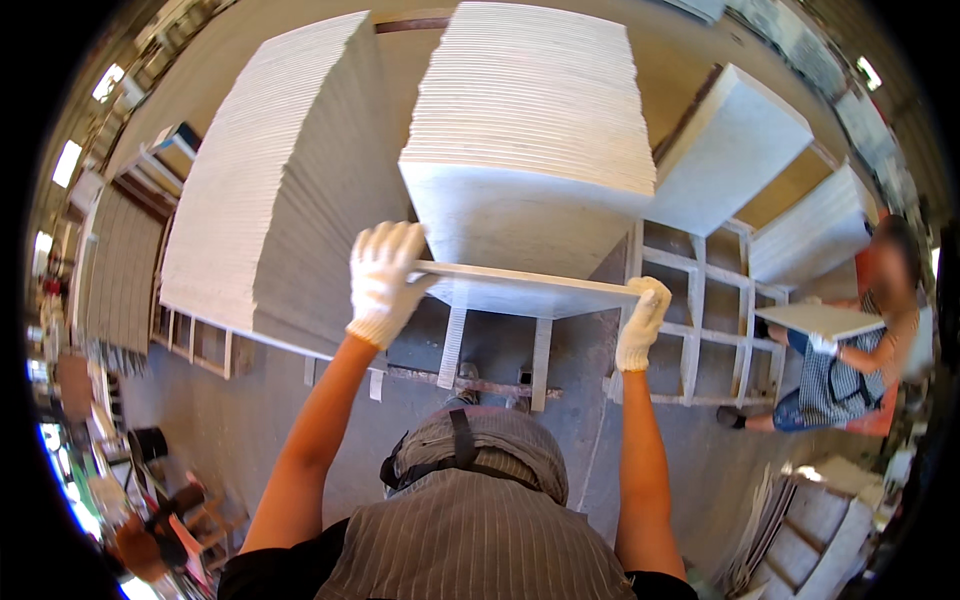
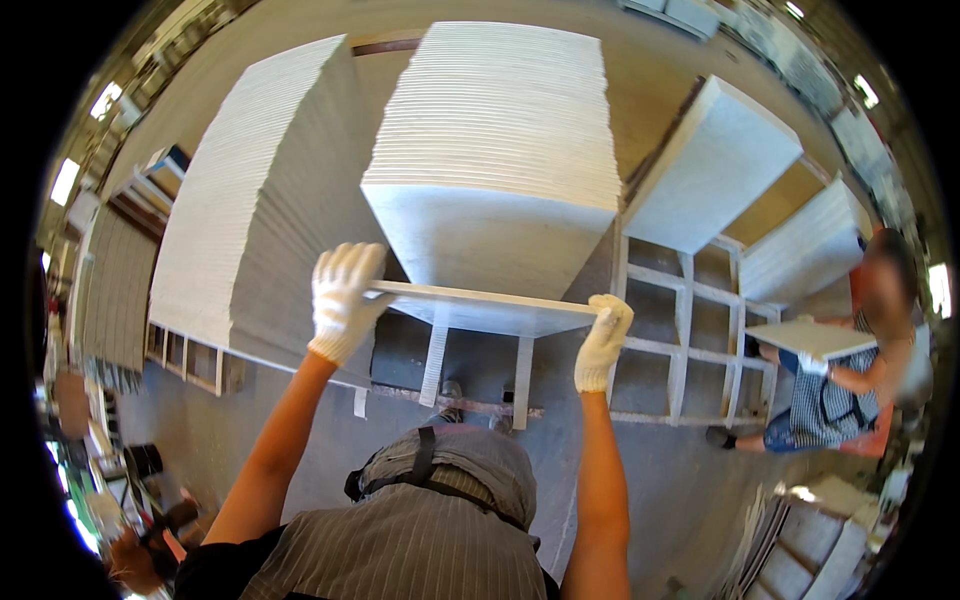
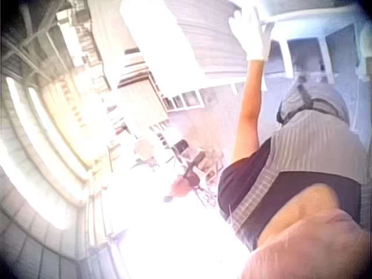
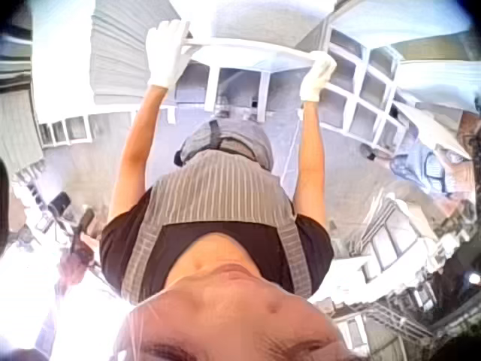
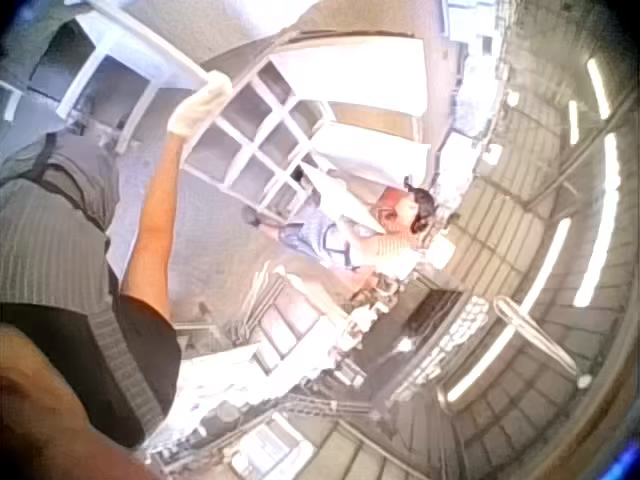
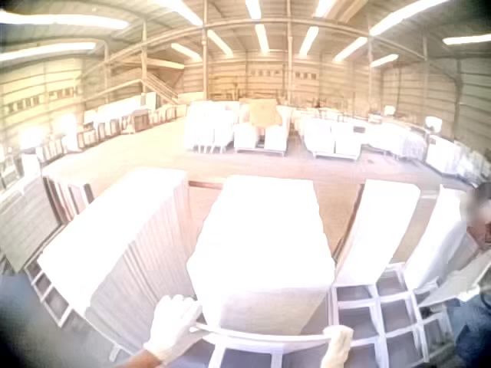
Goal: The person wipes a large white stone slab with a cloth while wearing gloves, then lifts and stacks the slab onto a wooden rack. The person repeats the wiping and stacking process for additional slabs in a workshop setting.
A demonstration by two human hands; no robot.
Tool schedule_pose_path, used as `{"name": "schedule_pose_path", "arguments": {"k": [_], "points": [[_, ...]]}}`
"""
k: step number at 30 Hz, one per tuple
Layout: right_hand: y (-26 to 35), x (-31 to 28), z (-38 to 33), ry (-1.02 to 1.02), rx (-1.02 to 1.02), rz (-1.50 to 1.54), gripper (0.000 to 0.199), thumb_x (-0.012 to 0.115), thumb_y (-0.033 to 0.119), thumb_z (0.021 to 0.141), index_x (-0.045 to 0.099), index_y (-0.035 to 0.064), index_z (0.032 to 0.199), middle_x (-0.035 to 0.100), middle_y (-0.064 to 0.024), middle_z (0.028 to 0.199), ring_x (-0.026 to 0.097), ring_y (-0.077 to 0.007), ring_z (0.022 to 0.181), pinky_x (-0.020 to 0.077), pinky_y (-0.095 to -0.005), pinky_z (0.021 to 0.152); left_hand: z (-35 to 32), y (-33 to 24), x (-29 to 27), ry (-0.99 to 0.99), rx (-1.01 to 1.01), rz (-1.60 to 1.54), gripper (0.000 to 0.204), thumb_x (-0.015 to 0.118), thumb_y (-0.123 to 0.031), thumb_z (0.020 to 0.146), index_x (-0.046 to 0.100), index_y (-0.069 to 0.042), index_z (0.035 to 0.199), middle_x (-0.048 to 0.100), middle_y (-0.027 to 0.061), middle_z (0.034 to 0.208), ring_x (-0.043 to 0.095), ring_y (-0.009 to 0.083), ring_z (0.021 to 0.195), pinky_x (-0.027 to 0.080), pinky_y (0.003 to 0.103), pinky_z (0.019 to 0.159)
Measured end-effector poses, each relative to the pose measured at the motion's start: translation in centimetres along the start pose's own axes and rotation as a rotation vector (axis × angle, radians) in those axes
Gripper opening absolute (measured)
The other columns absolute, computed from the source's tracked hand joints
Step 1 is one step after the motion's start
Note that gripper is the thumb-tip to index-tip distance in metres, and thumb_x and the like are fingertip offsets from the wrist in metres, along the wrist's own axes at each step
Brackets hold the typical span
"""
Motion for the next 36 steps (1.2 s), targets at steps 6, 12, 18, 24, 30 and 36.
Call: {"name": "schedule_pose_path", "arguments": {"k": [6, 12, 18, 24, 30, 36], "points": [[1.2, 1.3, 0.1, 0.061, -0.077, -0.143, 0.053, 0.04, 0.052, 0.103, 0.053, 0.0039, 0.12, 0.055, -0.0087, 0.119, 0.052, -0.0219, 0.114, 0.0362, -0.0369, 0.105, -5.1, 10.4, 5.2, -0.084, -0.526, -0.748, 0.048, 0.078, -0.008, 0.078, 0.059, -0.002, 0.122, 0.065, 0.0107, 0.11, 0.061, 0.0205, 0.103, 0.049, 0.034, 0.091], [-2.2, 0.9, -0.6, 0.061, 0.015, -0.191, 0.052, 0.059, 0.046, 0.096, 0.052, 0.0047, 0.126, 0.054, -0.01, 0.126, 0.049, -0.0241, 0.123, 0.0338, -0.0372, 0.109, -4.0, 9.5, 7.9, -0.012, -0.495, -1.047, 0.023, 0.07, -0.002, 0.083, 0.062, 0.0, 0.104, 0.065, 0.0059, 0.091, 0.063, 0.0134, 0.083, 0.052, 0.027, 0.08], [-6.0, 1.3, -1.5, 0.038, 0.282, -0.184, 0.044, 0.069, 0.022, 0.089, 0.052, 0.0029, 0.125, 0.057, -0.0115, 0.121, 0.052, -0.0255, 0.119, 0.0405, -0.0375, 0.101, -2.8, 9.2, 7.9, 0.035, -0.494, -0.987, 0.025, 0.071, -0.003, 0.082, 0.061, 0.001, 0.105, 0.064, 0.0064, 0.092, 0.062, 0.013, 0.082, 0.052, 0.027, 0.075], [-6.9, 1.7, -0.9, 0.045, 0.399, -0.307, 0.058, 0.073, 0.038, 0.084, 0.047, 0.0055, 0.125, 0.065, -0.0208, 0.107, 0.064, -0.0351, 0.104, 0.0475, -0.0424, 0.087, -3.0, 10.9, 10.9, 0.091, -0.585, -1.013, 0.028, 0.073, -0.003, 0.079, 0.061, -0.001, 0.104, 0.063, 0.0069, 0.098, 0.06, 0.0141, 0.092, 0.049, 0.029, 0.087], [-6.5, 2.0, -0.5, 0.118, 0.467, -0.278, 0.053, 0.071, 0.039, 0.085, 0.05, 0.0051, 0.119, 0.063, -0.0224, 0.112, 0.057, -0.0414, 0.111, 0.0454, -0.044, 0.09, -4.4, 13.6, 14.7, 0.113, -0.636, -1.007, 0.033, 0.072, -0.003, 0.079, 0.061, 0.004, 0.109, 0.067, 0.0092, 0.101, 0.062, 0.0164, 0.094, 0.048, 0.03, 0.088], [-6.4, 1.5, -0.5, 0.115, 0.329, -0.274, 0.043, 0.071, 0.037, 0.085, 0.058, 0.0089, 0.114, 0.064, -0.0146, 0.108, 0.057, -0.0363, 0.107, 0.0448, -0.0426, 0.092, -4.3, 13.2, 14.4, 0.118, -0.637, -0.987, 0.036, 0.073, -0.001, 0.077, 0.058, 0.002, 0.11, 0.064, 0.0087, 0.104, 0.06, 0.0174, 0.098, 0.047, 0.031, 0.092]]}}
Point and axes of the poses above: each hand's wrist, its own z-axis towards the middle knuckle, its own x-axis out of the palm, y = z × x, the point moved 9 cm from there along z, towards the middle knuckle
